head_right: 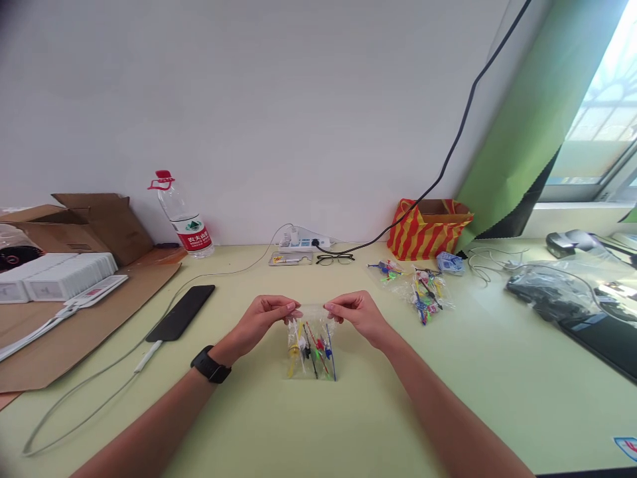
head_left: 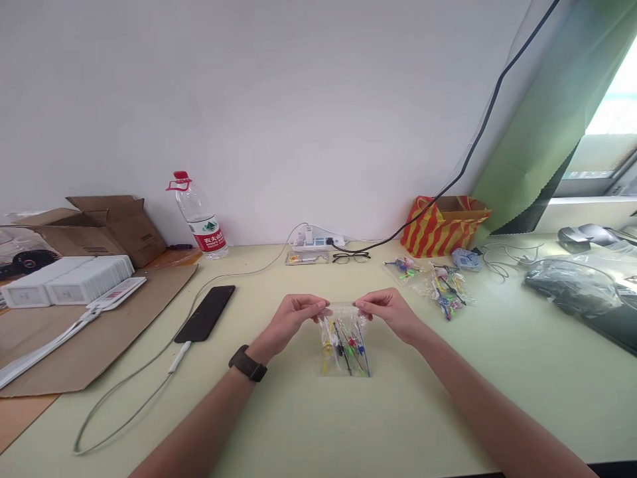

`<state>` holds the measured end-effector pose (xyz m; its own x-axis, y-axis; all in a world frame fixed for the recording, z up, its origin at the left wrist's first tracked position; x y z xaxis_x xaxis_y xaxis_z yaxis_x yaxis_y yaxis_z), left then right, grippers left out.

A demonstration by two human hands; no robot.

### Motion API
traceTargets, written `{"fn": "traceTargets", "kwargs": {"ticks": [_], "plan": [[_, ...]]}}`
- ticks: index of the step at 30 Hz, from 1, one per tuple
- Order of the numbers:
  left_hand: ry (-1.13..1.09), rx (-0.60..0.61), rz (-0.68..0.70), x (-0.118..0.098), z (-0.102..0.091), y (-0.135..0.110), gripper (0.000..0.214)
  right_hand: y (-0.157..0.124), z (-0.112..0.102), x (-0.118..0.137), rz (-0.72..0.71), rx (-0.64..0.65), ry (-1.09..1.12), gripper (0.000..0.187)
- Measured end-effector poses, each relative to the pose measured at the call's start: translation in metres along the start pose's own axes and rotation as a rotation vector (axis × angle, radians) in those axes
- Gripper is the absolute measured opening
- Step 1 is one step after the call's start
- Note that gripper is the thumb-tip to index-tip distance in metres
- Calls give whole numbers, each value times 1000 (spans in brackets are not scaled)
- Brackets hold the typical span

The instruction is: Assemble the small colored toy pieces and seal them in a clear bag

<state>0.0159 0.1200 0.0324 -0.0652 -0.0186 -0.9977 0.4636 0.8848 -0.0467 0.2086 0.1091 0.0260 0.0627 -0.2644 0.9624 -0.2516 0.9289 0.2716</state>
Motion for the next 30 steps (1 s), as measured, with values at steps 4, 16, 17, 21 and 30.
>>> {"fn": "traceTargets", "kwargs": {"ticks": [4,16,17,21,30], "plan": [[36,-58,34,1,-1,1,33,0,0,-3,-3,-10,-22,26],[71,-109,50,4,-3,-2,32,-2,5,-1,-22,-34,-65,28],[59,-111,40,6,-3,-1,33,-2,5,-1,-20,-37,-68,28],[11,-132,16,11,-6,1,31,-2,7,-2,-4,-24,-43,31],[16,-153,99,-1,-8,0,24,-2,8,-8,32,-24,-9,34]]}}
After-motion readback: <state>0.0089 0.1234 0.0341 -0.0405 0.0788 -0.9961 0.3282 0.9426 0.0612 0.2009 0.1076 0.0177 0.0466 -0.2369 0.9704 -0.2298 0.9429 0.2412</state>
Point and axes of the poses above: each hand's wrist, its own y-axis towards the middle knuckle, its own z-axis out of the palm, x = y × z, the point moved 10 cm from there along y, towards the middle knuckle, and after that the axes turned 7 degrees about -z, right-handed, at the moved point
